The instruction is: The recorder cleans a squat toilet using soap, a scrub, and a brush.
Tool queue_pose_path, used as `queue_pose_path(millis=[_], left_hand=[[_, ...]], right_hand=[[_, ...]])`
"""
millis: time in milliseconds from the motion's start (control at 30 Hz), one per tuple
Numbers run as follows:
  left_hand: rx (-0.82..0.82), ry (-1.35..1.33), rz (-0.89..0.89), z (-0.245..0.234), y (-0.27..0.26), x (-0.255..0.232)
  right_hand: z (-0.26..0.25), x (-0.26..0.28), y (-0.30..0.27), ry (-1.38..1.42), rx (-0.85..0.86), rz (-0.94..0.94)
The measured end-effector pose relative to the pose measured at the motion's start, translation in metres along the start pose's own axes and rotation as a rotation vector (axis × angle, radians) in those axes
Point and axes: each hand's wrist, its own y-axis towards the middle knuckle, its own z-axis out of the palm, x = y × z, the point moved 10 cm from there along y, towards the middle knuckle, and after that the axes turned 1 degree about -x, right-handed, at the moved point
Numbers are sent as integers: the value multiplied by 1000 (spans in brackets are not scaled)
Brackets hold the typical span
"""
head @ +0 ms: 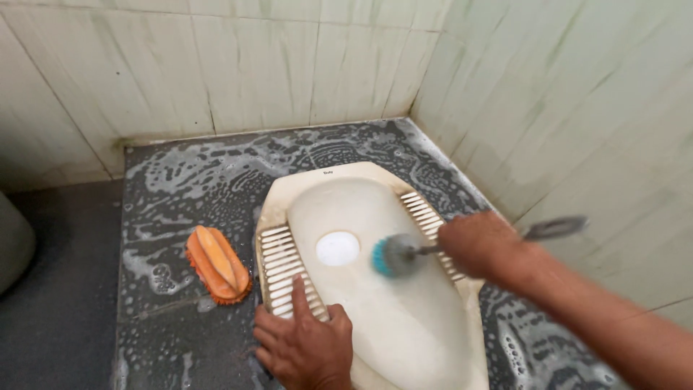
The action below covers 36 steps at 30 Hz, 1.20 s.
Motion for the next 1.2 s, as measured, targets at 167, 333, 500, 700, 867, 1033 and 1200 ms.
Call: queue_pose_path(millis=[167,333,500,700,867,1033,1200], left_hand=[[21,13,13,2,2,-4],[0,-9,19,-2,2,-5],[-48,-1,32,-4,0,-7],[-69,-6,41,-6,-3,-5],[-45,-14,19,-4,5,-5],[-74,-8,30,-3,0,-6],[-61,-40,2,-2,1,-4]], right_hand=[[-12,-18,-11,95,149,-132],[7,-19,-19,58,364,-163],[6,-18,-9,33,342,-241],[-26,-13,-12,30,248,-104],[-37,12,-17,-95,330,-152],[-33,-7,33,37,-84,-22],[-28,17,42,116,5,-11]])
